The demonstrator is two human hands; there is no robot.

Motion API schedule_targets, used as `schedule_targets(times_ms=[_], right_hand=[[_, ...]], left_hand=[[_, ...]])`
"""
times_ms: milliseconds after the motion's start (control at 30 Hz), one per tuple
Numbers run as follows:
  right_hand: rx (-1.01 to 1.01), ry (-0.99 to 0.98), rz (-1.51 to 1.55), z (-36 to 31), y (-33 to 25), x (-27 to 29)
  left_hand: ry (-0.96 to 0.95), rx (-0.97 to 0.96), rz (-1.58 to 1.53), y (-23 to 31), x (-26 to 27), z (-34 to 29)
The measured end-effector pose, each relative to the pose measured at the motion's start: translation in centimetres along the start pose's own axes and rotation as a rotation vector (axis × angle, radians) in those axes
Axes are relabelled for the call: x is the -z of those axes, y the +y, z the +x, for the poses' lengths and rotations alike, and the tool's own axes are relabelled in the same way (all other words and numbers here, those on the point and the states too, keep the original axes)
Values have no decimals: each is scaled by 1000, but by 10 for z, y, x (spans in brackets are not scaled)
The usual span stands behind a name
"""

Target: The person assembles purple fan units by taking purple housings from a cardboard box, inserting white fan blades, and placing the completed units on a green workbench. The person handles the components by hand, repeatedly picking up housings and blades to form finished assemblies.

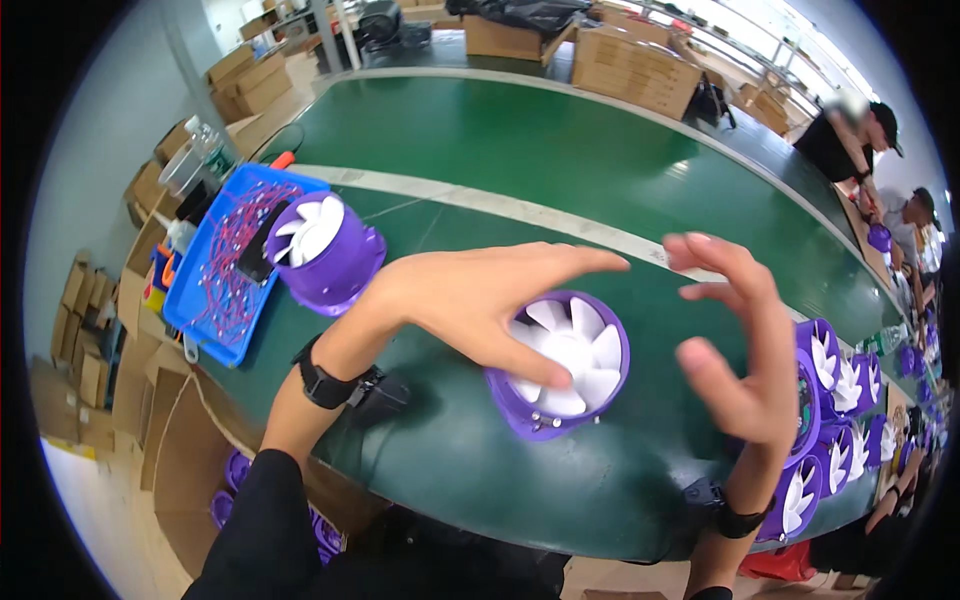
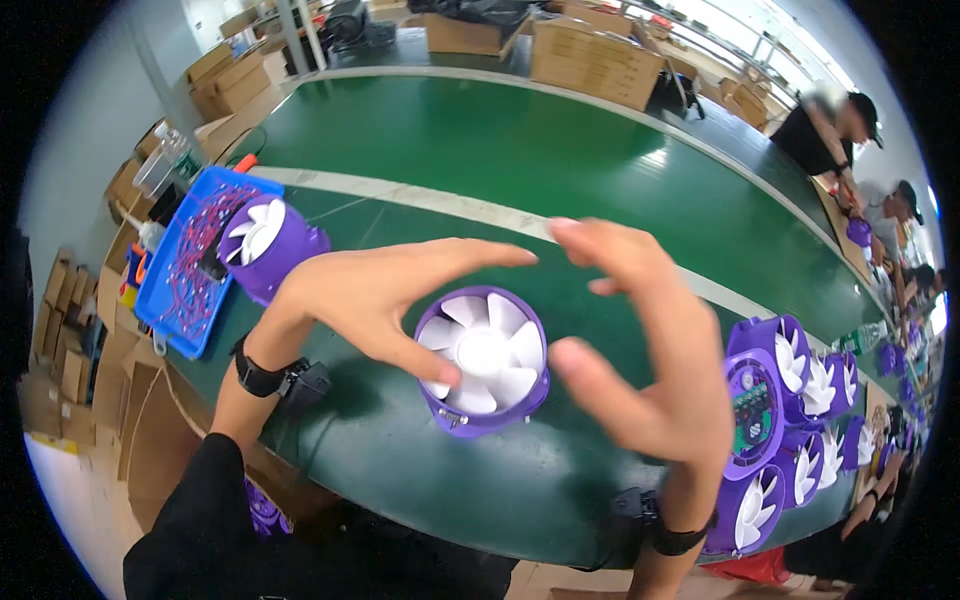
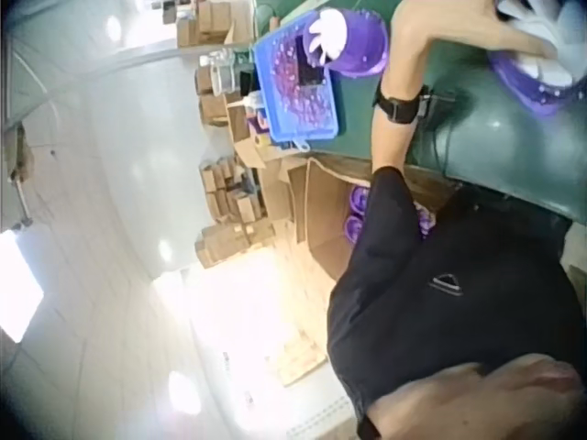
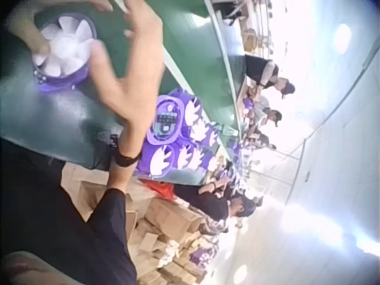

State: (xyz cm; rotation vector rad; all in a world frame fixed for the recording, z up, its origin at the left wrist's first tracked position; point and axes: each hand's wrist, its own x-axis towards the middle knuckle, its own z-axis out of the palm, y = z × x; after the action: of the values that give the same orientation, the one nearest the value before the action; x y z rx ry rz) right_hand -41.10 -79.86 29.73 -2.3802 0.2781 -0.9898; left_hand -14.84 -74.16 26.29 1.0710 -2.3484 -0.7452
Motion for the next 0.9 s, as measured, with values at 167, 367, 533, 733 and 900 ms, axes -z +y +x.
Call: schedule_targets(times_ms=[167, 367, 533, 733, 900], right_hand=[[-75, -168, -106, -1, 0, -4], [-160, -207, -136, -10, -3, -5], [-212, -268, -158, -15, 1, -3], [-225, -375, -218, -2, -19, -31], [-199, -416, -204, -5, -11, -52]], left_hand=[[209, 13, 398, 25, -67, -1], [306, 330, 344, 90, -90, -111], [571, 862, 589, 76, -59, -200], [794, 940, 664, 41, -52, -223], [1328, 495, 917, -6, -43, -203]])
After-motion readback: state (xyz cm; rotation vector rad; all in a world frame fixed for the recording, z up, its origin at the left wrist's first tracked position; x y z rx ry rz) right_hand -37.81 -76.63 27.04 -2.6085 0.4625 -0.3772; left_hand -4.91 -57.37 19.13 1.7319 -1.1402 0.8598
